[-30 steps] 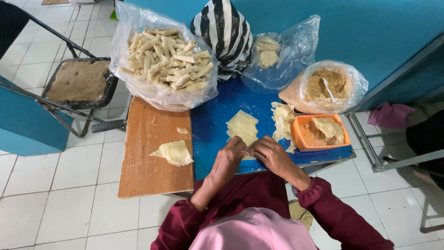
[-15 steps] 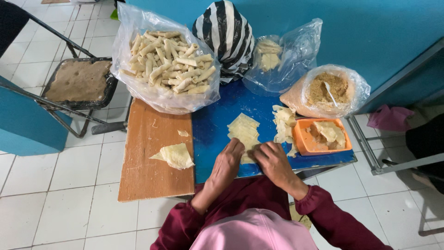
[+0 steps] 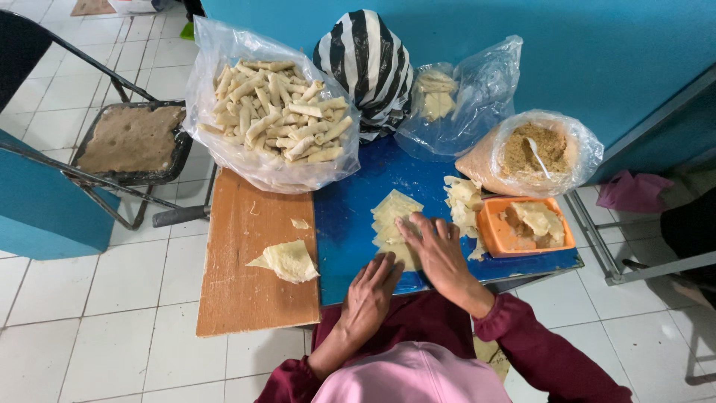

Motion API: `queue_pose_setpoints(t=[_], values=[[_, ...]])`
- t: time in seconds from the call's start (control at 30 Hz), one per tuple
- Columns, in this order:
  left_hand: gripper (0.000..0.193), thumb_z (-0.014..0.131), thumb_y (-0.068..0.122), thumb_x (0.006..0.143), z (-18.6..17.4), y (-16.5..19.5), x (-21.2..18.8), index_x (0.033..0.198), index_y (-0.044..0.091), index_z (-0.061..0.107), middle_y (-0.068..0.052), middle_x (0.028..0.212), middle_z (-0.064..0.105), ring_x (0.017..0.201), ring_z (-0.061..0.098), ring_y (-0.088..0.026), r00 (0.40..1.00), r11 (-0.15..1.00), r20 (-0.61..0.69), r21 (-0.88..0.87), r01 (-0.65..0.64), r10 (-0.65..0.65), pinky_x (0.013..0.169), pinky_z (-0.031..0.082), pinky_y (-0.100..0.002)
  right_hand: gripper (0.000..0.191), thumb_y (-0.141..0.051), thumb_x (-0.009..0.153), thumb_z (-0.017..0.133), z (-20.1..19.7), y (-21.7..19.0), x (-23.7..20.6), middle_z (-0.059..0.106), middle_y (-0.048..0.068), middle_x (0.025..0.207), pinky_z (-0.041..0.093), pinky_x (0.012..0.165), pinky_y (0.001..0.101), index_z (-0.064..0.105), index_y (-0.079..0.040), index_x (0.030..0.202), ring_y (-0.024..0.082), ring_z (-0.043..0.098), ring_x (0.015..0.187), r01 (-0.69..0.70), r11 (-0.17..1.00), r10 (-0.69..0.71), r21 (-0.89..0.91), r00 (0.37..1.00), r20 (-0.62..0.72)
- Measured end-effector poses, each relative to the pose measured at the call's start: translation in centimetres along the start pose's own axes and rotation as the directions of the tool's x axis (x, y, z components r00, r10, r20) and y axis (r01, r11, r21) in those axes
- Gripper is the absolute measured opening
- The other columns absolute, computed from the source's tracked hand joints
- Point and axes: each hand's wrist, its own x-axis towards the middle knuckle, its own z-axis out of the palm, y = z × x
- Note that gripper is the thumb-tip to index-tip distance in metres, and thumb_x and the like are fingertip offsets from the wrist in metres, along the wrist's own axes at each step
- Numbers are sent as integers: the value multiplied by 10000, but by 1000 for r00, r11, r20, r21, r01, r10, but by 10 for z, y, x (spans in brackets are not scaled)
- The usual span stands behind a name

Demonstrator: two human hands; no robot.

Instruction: The person sits at a small blue table and folds thin dough sheets by hand, pressing and shaping them, then places the folded pieces into an orange container. They occasionally scoop brown powder from a plastic bag with a spoon and sprinkle it over the dough pieces on the table.

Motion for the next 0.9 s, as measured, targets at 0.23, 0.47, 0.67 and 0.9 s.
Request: queue_pose_setpoints(t=[0.23,0.47,0.67,0.9], values=[[307,622,94,953,-1,3,3,1243,-2,648,-160,1322,622,1246,583,-321,1000,1000,-25,-26,10,-11,995,488,-414,536,-117,905,685,2,10,5,673,-17,1178,355,950,436,591,-234,1419,207,560,1086,65,915,-19,398,993,-119],[337,686,121,915,-4,6,6,1229,4,657,-154,1295,629,1237,587,-322,999,1000,-51,-27,2,-3,996,482,-421,486,-61,922,668,-6,19,7,739,-59,1092,323,960,434,661,-250,1370,122,654,1022,207,960,-176,190,970,-165],[364,727,149,897,-5,6,10,1236,36,662,-148,1280,627,1215,596,-308,999,1000,-46,-16,-13,12,994,485,-419,370,-282,980,694,-67,43,75,763,69,1176,623,801,317,659,-162,1328,151,767,966,-35,788,101,614,992,-72],[384,736,175,878,-5,6,12,1243,71,674,-125,1272,623,1199,586,-289,1000,1000,-22,5,-4,4,1026,468,-414,411,-284,1173,528,-158,39,175,676,179,1390,576,1071,361,532,-48,1509,247,699,1256,407,558,-3,723,872,-489]])
